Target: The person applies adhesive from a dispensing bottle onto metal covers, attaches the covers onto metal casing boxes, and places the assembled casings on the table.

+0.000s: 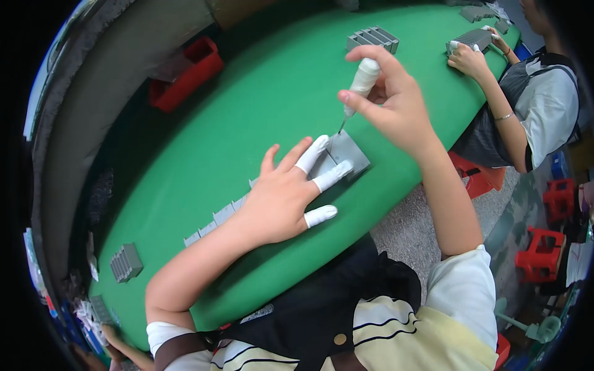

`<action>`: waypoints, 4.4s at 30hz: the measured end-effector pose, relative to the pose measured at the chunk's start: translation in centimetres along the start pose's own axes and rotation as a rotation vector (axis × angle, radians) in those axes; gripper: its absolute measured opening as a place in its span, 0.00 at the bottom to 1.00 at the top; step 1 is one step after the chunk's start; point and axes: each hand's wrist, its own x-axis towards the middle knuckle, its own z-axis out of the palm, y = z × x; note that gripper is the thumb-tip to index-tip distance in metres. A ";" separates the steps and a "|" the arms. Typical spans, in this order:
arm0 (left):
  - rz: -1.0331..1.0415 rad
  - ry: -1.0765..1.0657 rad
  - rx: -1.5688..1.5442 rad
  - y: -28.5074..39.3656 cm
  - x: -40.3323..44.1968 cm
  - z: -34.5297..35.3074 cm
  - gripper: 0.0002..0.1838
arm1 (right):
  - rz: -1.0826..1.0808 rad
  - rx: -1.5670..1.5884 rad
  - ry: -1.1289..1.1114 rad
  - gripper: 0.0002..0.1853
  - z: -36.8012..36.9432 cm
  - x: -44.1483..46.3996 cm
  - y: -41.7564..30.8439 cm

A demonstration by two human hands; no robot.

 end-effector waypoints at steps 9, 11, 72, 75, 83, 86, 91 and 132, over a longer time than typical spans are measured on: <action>0.016 0.034 -0.043 -0.3 0.7 1.2 0.29 | -0.039 -0.260 0.017 0.19 1.1 0.1 -0.7; 0.016 0.043 -0.066 -0.1 0.8 1.3 0.30 | 0.019 -0.267 -0.043 0.20 0.9 0.6 -1.5; 0.029 0.042 -0.228 -0.7 0.5 1.3 0.14 | -0.109 -0.471 -0.084 0.24 3.1 -2.2 -4.4; 0.036 0.096 -0.237 -0.7 0.3 1.5 0.14 | -0.090 -0.331 -0.194 0.24 2.6 -1.5 -4.5; 0.026 -0.018 -0.196 -0.7 0.2 1.0 0.13 | -0.086 -0.470 0.015 0.22 3.5 -2.5 -3.4; 0.027 -0.005 -0.177 -0.7 0.0 1.2 0.13 | -0.074 -0.470 0.115 0.23 3.9 -3.0 -2.8; 0.024 -0.028 -0.116 -0.5 0.8 1.3 0.26 | 0.004 -0.184 0.299 0.24 2.6 -3.1 -2.4; 0.034 -0.001 -0.075 -0.4 0.6 1.0 0.36 | 0.092 -0.242 0.363 0.22 1.7 -5.6 -2.7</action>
